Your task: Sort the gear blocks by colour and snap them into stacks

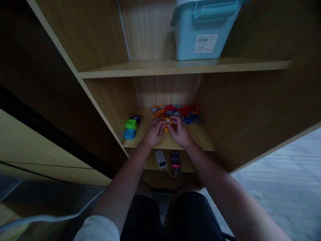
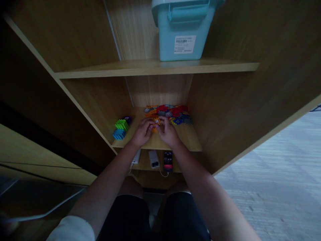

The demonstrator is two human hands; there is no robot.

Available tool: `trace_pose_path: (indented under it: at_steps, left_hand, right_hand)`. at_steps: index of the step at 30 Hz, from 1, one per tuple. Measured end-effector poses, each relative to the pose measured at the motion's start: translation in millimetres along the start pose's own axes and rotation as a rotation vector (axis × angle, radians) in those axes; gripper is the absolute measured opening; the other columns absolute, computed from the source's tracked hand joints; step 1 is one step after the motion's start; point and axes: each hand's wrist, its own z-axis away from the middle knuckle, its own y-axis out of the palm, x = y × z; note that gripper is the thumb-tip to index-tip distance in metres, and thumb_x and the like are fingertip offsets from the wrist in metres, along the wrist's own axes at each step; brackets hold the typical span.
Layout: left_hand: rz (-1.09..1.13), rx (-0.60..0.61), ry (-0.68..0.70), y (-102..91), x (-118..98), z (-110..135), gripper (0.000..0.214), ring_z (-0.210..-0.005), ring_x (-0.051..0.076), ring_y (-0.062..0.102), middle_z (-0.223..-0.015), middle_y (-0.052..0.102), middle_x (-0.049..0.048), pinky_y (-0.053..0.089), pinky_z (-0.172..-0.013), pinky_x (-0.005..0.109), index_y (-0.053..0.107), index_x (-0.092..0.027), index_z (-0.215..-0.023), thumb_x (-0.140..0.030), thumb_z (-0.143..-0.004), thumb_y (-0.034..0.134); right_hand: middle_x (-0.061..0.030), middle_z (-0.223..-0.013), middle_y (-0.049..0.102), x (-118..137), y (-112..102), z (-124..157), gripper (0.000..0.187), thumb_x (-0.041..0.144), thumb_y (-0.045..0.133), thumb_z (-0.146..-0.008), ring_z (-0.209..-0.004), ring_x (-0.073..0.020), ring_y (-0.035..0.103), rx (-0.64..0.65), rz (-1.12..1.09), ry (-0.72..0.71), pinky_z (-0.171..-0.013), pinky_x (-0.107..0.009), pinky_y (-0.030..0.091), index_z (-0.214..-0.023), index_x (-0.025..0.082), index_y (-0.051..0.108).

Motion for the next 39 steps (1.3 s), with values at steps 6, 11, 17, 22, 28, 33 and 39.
trace_pose_path:
  at_steps: [6,11,17,22,28,33,39]
  left_hand:
    - [-0.034,0.031,0.015,-0.1,-1.8,0.2,0.026,-0.142,0.026,0.056,-0.145,0.064,0.0125,0.045,-0.124,0.048,0.065,-0.023,-0.124,-0.026,-0.108,0.045]
    - [-0.033,0.017,0.041,0.0,-1.8,0.7,0.029,-0.142,0.028,0.057,-0.151,0.062,0.013,0.046,-0.123,0.049,0.063,-0.023,-0.132,-0.034,-0.104,0.06]
    - [-0.07,-0.076,0.085,6.1,5.4,1.7,0.022,-0.134,0.028,0.062,-0.143,0.066,0.0124,0.051,-0.117,0.049,0.064,-0.023,-0.125,-0.028,-0.104,0.063]
    - [-0.073,-0.094,0.079,5.3,7.1,1.7,0.021,-0.13,0.027,0.063,-0.137,0.07,0.0114,0.052,-0.115,0.048,0.066,-0.022,-0.122,-0.018,-0.103,0.059]
    - [-0.08,-0.124,0.033,4.3,7.6,2.0,0.019,-0.119,0.027,0.067,-0.122,0.075,0.0101,0.055,-0.107,0.045,0.068,-0.022,-0.118,-0.017,-0.105,0.054]
    - [-0.054,-0.156,0.013,4.3,9.2,2.3,0.021,-0.116,0.025,0.069,-0.118,0.077,0.0089,0.055,-0.106,0.043,0.07,-0.022,-0.118,-0.018,-0.106,0.053]
    - [-0.039,-0.173,0.006,3.8,10.6,2.4,0.02,-0.115,0.024,0.069,-0.119,0.077,0.0081,0.056,-0.106,0.043,0.071,-0.023,-0.118,-0.018,-0.106,0.056]
  right_hand:
    - [-0.0102,-0.127,0.076,-0.2,0.1,1.2,0.039,0.05,0.062,-0.104,-0.117,-0.0263,0.075,0.04,-0.138,0.036,-0.101,-0.043,0.061,-0.136,0.029,0.053]
    - [-0.0085,-0.123,0.077,-4.6,1.9,0.4,0.043,0.052,0.066,-0.102,-0.108,-0.0243,0.077,0.045,-0.27,0.06,-0.099,-0.042,0.061,-0.135,0.029,0.052]
    - [-0.0066,-0.125,0.077,-11.0,3.5,0.3,0.05,0.052,0.071,-0.101,-0.114,-0.0242,0.075,0.072,-0.334,0.056,-0.105,-0.043,0.058,-0.142,0.033,0.049]
    - [-0.0064,-0.118,0.078,-5.9,2.1,-0.6,0.053,0.055,0.07,-0.101,-0.107,-0.0255,0.076,0.045,-0.248,0.067,-0.102,-0.045,0.059,-0.144,0.032,0.051]
    - [-0.0085,-0.115,0.077,-1.4,-1.1,-1.7,0.04,0.06,0.064,-0.102,-0.099,-0.0255,0.073,-0.007,-0.073,0.051,-0.094,-0.044,0.059,-0.126,0.028,0.065]
    - [-0.0057,-0.103,0.076,-1.4,-1.9,-2.7,0.036,0.058,0.065,-0.101,-0.091,-0.0242,0.072,0.032,-0.081,0.059,-0.091,-0.043,0.059,-0.121,0.028,0.068]
    - [-0.0068,-0.115,0.076,-7.1,2.2,-4.0,0.036,0.059,0.069,-0.098,-0.097,-0.0246,0.071,0.023,-0.121,0.053,-0.096,-0.045,0.058,-0.118,0.029,0.067]
